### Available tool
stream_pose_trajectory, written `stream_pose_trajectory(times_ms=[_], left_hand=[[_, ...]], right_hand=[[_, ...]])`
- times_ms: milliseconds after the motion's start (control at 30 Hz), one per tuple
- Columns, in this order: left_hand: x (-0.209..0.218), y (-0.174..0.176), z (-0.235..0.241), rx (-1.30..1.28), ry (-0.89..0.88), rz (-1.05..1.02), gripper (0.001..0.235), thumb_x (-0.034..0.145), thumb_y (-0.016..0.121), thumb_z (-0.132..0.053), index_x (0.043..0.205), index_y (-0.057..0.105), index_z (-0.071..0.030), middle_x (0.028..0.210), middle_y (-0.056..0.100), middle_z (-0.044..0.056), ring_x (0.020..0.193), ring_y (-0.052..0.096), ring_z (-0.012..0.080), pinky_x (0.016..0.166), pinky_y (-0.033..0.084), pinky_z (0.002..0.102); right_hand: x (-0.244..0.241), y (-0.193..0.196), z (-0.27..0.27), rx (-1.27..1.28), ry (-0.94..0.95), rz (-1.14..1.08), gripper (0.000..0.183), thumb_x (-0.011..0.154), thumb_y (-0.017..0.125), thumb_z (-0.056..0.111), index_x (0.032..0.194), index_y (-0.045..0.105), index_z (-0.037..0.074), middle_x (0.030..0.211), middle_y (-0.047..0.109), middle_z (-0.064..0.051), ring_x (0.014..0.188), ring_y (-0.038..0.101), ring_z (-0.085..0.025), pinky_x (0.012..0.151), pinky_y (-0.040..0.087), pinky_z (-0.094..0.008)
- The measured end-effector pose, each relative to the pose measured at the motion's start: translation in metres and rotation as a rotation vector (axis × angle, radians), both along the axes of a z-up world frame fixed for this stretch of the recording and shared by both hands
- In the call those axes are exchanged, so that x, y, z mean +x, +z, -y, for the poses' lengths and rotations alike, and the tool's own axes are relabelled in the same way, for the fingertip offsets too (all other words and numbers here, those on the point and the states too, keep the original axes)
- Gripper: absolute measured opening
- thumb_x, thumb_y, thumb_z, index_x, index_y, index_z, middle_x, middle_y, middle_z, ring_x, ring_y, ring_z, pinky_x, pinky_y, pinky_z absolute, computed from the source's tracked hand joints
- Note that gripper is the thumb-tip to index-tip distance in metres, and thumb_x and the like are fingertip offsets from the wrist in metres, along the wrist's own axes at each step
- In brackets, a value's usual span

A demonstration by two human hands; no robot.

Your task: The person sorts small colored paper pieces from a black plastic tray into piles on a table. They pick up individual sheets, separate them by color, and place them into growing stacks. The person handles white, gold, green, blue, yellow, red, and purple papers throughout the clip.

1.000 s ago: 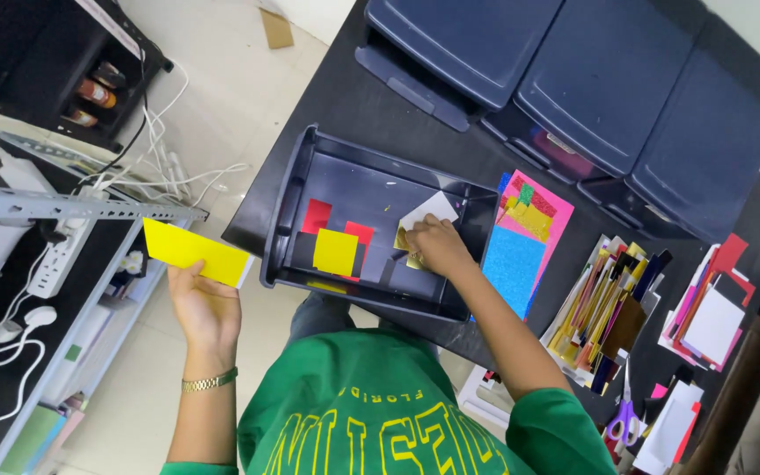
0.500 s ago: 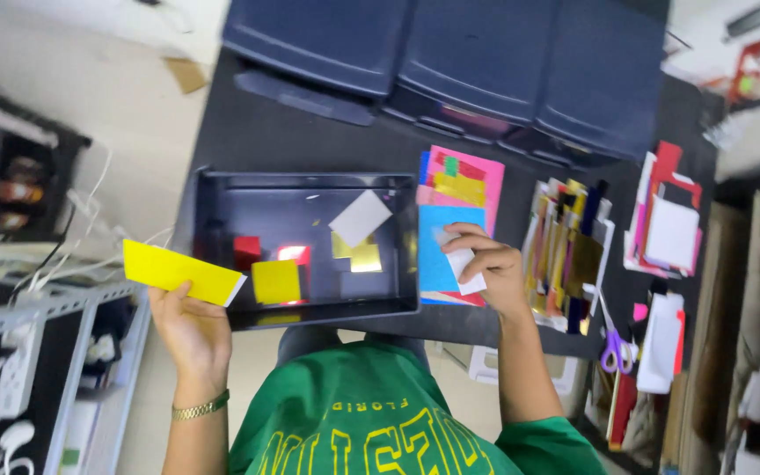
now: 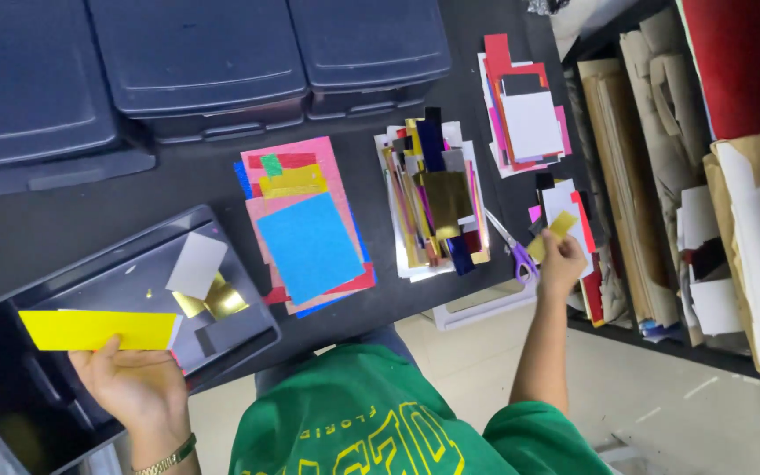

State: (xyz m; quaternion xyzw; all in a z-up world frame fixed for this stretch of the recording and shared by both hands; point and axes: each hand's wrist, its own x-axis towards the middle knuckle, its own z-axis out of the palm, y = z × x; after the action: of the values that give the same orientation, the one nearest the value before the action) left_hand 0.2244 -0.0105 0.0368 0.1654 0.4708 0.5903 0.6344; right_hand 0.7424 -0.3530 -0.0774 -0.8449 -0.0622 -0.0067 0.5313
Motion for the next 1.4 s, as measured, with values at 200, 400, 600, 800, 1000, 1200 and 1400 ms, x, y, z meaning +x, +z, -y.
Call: stream_pose_trajectory(times_ms=[200,400,600,800,1000,1200,1400], left_hand=[[0.031,-0.017,0.021,0.072,0.178,0.080,0.042,0.076,0.060,-0.004,0.115,0.065,-0.018,0.117,0.070,0.001,0.112,0.067,0.0202,0.098,0.054,0.034],[0.005,-0.005,0.052,0.094,0.470,0.006,0.047,0.078,0.056,-0.001,0.124,0.058,-0.013,0.118,0.067,0.005,0.105,0.066,0.0214,0.087,0.055,0.035],[-0.057,-0.021,0.104,0.102,0.831,-0.025,0.034,0.082,0.051,0.000,0.111,0.057,-0.015,0.106,0.066,0.002,0.094,0.065,0.0165,0.078,0.054,0.030],[-0.098,-0.071,0.126,0.134,0.912,-0.184,0.028,0.073,0.045,0.000,0.097,0.051,-0.014,0.085,0.058,0.003,0.072,0.055,0.0159,0.066,0.047,0.028],[-0.106,-0.105,0.126,0.023,0.499,-0.303,0.028,0.076,0.040,0.005,0.095,0.055,-0.008,0.074,0.052,0.001,0.065,0.054,0.0119,0.062,0.048,0.025],[-0.187,-0.154,0.147,-0.017,0.197,-0.283,0.041,0.077,0.038,0.009,0.104,0.067,0.000,0.083,0.069,0.011,0.074,0.067,0.0194,0.067,0.057,0.032],[-0.289,-0.178,0.145,-0.076,0.331,-0.257,0.043,0.075,0.039,0.006,0.109,0.064,-0.002,0.086,0.067,0.009,0.077,0.065,0.0177,0.070,0.056,0.030]], right_hand=[[0.132,-0.098,0.107,-0.574,-0.078,0.100,0.032,0.083,0.086,0.041,0.097,0.081,0.012,0.079,0.075,0.000,0.074,0.064,-0.006,0.066,0.050,-0.031],[0.180,-0.106,0.107,-1.153,0.022,0.014,0.073,0.070,0.078,0.077,0.115,0.079,0.020,0.107,0.075,-0.022,0.103,0.069,-0.040,0.087,0.047,-0.048],[0.149,-0.054,0.010,-0.604,0.270,0.726,0.029,0.095,0.095,0.015,0.110,0.072,0.004,0.100,0.070,-0.016,0.086,0.067,-0.039,0.087,0.047,-0.050],[-0.071,0.054,-0.189,-0.026,0.754,0.761,0.014,0.100,0.065,-0.015,0.112,0.068,-0.009,0.108,0.060,-0.022,0.098,0.059,-0.035,0.082,0.049,-0.041],[-0.341,0.034,-0.304,0.237,1.435,0.463,0.022,0.083,0.079,-0.006,0.102,0.074,0.006,0.099,0.071,-0.011,0.096,0.064,-0.033,0.093,0.048,-0.043],[-0.508,0.011,-0.369,-0.558,1.914,0.232,0.050,0.082,0.082,0.019,0.128,0.067,0.008,0.120,0.068,-0.014,0.120,0.057,-0.037,0.103,0.046,-0.049],[-0.548,-0.028,-0.386,-0.992,1.860,0.303,0.054,0.073,0.089,0.023,0.120,0.067,0.008,0.133,0.056,-0.010,0.128,0.049,-0.039,0.100,0.049,-0.055]])
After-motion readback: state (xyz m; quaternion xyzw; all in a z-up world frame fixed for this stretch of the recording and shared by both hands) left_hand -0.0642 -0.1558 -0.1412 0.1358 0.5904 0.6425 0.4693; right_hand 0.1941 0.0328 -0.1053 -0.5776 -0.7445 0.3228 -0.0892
